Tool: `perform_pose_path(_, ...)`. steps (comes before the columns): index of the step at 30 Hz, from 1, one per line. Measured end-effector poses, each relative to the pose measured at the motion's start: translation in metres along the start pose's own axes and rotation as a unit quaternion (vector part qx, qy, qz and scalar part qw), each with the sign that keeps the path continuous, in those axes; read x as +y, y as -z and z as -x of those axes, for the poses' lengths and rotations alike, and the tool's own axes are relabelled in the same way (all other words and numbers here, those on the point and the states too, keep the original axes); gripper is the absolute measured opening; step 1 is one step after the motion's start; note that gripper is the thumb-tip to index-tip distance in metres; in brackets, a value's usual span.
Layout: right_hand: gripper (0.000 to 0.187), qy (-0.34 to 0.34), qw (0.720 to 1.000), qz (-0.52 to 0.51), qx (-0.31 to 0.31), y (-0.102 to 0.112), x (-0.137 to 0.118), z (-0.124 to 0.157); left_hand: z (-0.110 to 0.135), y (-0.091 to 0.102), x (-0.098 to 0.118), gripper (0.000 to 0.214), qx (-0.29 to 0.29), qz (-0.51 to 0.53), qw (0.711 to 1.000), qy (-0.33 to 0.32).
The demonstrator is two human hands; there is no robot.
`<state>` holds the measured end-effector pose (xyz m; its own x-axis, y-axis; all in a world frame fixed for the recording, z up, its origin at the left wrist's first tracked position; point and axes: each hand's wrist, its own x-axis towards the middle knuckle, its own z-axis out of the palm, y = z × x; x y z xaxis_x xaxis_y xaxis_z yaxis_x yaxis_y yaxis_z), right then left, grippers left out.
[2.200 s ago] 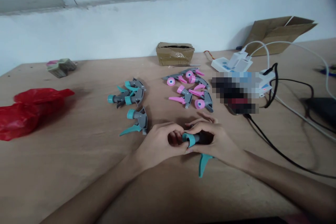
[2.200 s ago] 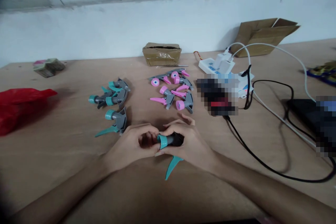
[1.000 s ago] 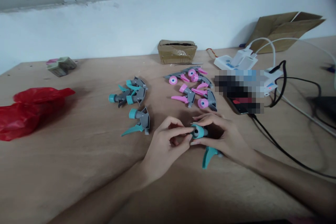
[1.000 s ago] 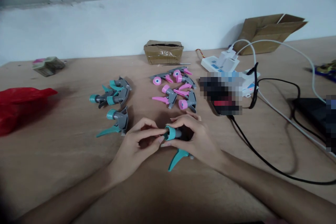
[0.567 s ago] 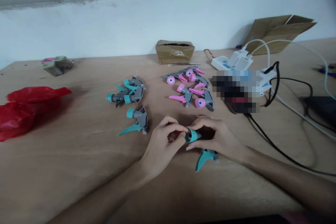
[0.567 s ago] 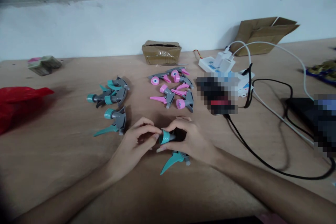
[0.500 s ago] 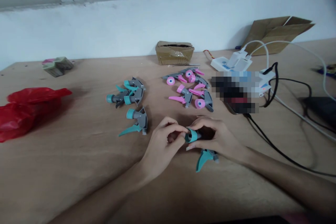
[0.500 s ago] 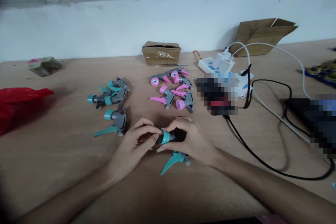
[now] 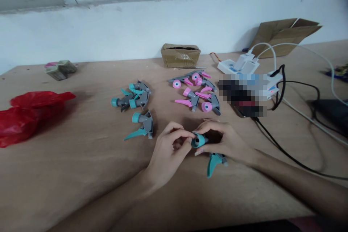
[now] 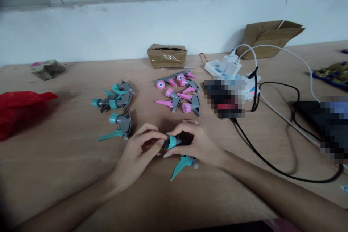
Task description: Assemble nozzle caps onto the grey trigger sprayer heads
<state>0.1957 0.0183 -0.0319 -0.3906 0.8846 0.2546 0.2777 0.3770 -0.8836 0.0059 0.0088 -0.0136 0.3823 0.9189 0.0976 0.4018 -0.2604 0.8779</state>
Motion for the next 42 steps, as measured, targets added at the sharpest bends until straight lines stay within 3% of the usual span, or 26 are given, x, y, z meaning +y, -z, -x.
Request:
perform_pose_path(13,0.034,0.010,1.000,0.007,0.003,0.003,0.005,-0.002,0.001,-0.003,-0.005,0.017,0.009,0.025,1.000,0.008)
perform_pose_path(19,0.035,0.065,0.996,0.052,0.044,0.003,0.005,-0.001,0.007,-0.006,0.000,0.019,0.032,-0.011,0.999,0.016)
perform_pose_path(26,0.033,0.133,0.980,0.124,0.078,0.002,0.004,0.000,0.016,-0.016,0.005,0.025,0.048,0.031,0.998,0.002)
perform_pose_path(42,0.036,0.081,0.996,0.003,0.034,0.003,0.005,-0.001,0.008,-0.009,-0.003,0.019,0.039,0.113,0.991,0.053)
